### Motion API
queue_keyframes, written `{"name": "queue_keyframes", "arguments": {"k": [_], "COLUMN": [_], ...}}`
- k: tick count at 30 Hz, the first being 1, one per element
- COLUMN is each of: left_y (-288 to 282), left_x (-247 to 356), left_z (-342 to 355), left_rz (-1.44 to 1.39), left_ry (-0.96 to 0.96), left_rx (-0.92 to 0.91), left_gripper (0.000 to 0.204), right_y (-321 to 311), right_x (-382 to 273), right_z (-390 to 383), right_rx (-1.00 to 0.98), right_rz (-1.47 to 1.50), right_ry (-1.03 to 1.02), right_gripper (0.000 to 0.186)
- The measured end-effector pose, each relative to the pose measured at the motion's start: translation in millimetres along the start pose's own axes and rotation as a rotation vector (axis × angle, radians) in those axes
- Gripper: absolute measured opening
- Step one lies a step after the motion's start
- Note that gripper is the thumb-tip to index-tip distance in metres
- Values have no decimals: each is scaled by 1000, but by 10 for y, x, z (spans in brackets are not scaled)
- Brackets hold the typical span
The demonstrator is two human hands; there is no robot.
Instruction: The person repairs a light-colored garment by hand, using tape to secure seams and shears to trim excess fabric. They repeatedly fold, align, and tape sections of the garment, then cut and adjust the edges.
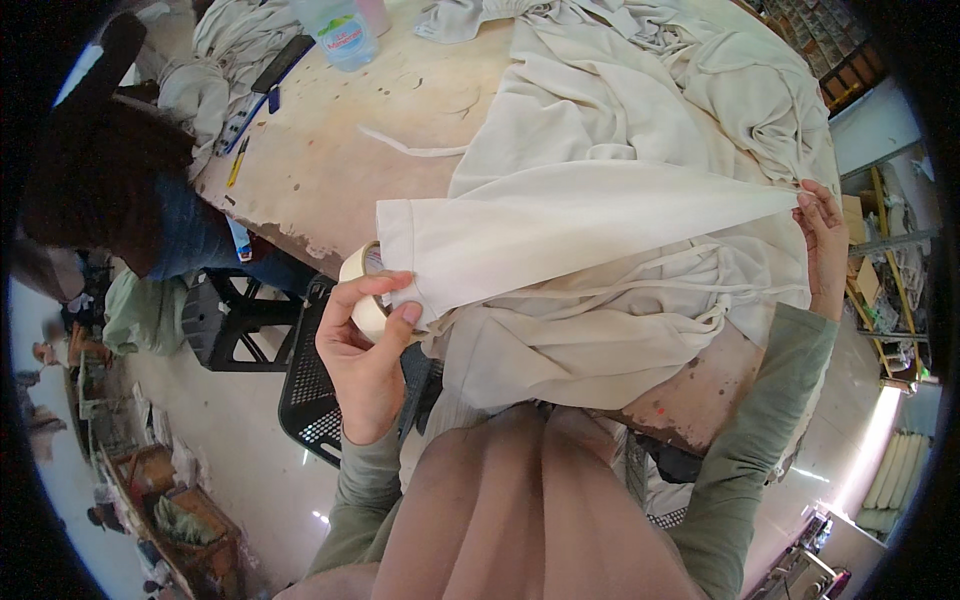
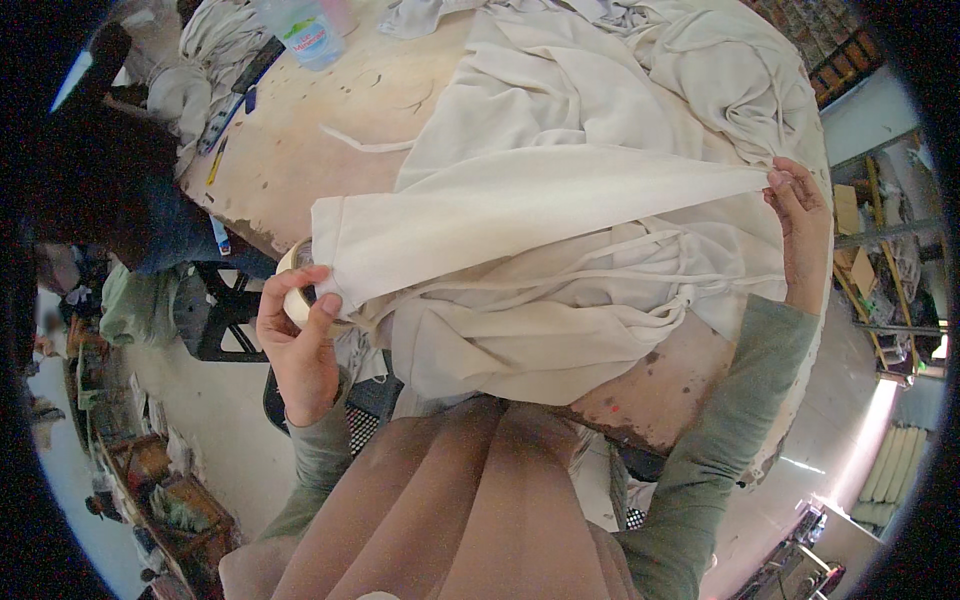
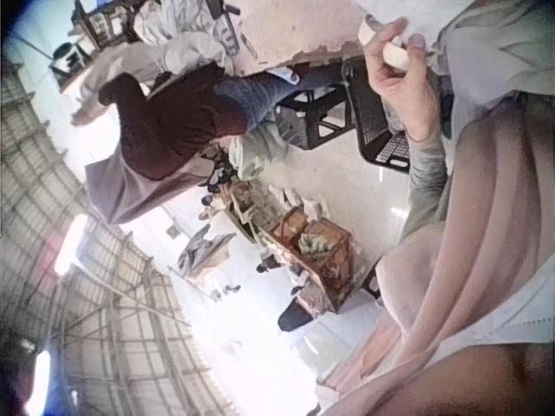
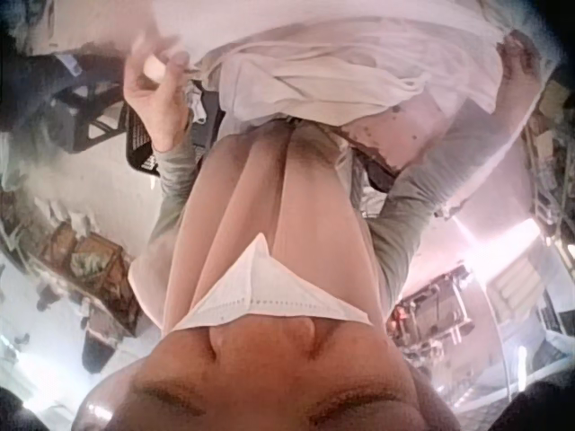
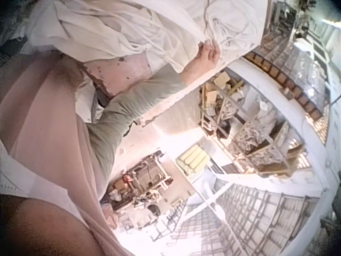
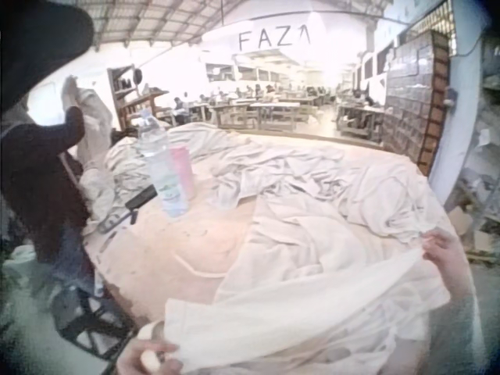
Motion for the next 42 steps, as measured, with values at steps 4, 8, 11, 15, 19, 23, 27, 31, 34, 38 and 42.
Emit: {"name": "queue_keyframes", "arguments": {"k": [4, 8, 11, 15, 19, 23, 27, 31, 34, 38, 42], "left_y": [-21, -97, -250, -533, -692, -484, 127, 713, 1058, 1349, 1368], "left_x": [24, 145, 257, 228, 219, 281, 91, -170, -241, -277, -356], "left_z": [-41, -95, -105, -102, -98, -5, 20, -7, 68, 7, 16], "left_rz": [-1, 79, 396, 666, 720, 580, 276, 262, 206, 77, 327], "left_ry": [-13, 31, -71, -391, -359, -27, -38, -131, -109, -226, -442], "left_rx": [-17, 11, -15, -183, -84, 97, -170, -324, -543, -590, -770], "left_gripper": [26, 26, 22, 17, 17, 17, 15, 15, 25, 37, 32], "right_y": [34, 160, 368, 681, 865, 1128, 1443, 1500, 1462, 1406, 1223], "right_x": [18, -30, -78, -78, -210, -605, -888, -1094, -1200, -1260, -1261], "right_z": [1, -21, -82, -220, -286, -524, -941, -1124, -1200, -1268, -1284], "right_rx": [-1, -23, -312, -738, -641, -488, -582, -652, -662, -617, -438], "right_rz": [7, 42, -212, -374, -386, -246, 214, 314, 338, 348, 112], "right_ry": [-4, 11, 58, 101, 57, -174, -15, 101, 164, 79, -148], "right_gripper": [27, 26, 27, 29, 26, 29, 50, 62, 63, 55, 36]}}
Point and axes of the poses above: each hand's wrist, its own z-axis towards the middle knuckle, its own y-axis out of the palm, x = y × z, the point moved 3 cm from there along z, towards the middle knuckle, and after that the axes turned 13 degrees about -z, right-handed, at the moved point
